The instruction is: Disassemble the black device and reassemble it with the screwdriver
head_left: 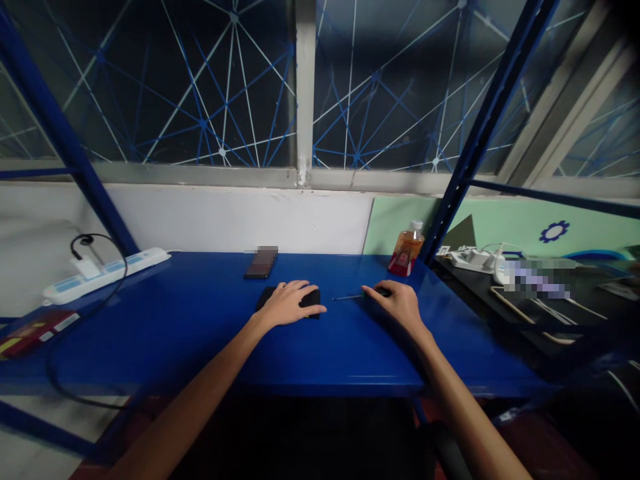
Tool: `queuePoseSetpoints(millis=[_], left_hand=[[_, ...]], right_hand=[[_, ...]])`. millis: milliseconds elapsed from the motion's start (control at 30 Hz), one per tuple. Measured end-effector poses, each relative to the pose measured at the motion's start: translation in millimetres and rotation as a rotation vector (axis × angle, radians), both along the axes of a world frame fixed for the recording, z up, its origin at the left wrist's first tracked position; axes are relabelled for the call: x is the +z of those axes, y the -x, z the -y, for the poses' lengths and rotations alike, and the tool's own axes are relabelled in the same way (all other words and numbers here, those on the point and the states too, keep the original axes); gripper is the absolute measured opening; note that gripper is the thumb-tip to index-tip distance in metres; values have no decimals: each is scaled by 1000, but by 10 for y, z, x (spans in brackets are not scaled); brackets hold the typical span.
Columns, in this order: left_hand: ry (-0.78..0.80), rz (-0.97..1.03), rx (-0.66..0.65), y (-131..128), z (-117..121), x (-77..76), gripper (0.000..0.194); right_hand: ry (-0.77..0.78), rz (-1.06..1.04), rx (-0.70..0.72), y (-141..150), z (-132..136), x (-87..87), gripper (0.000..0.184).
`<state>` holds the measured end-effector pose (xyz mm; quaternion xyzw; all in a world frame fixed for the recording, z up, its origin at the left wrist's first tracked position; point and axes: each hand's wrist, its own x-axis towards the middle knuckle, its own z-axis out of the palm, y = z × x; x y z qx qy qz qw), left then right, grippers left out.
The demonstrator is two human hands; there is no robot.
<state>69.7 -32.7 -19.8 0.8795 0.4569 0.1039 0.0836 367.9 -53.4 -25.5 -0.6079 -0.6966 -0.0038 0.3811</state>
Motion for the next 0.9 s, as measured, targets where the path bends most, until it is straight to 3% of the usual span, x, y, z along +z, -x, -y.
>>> queuePoseSetpoints(millis=[333, 600, 900], left_hand=[[-264, 304, -101, -119, 54, 7, 31], [-169, 475, -164, -136, 16, -34, 24], [-128, 492, -200, -151, 40, -12, 21]], right_hand=[[-35, 17, 17, 19, -14, -21, 48], [54, -148, -26, 26, 27, 36, 48], [143, -328, 137, 60, 20, 71, 48]])
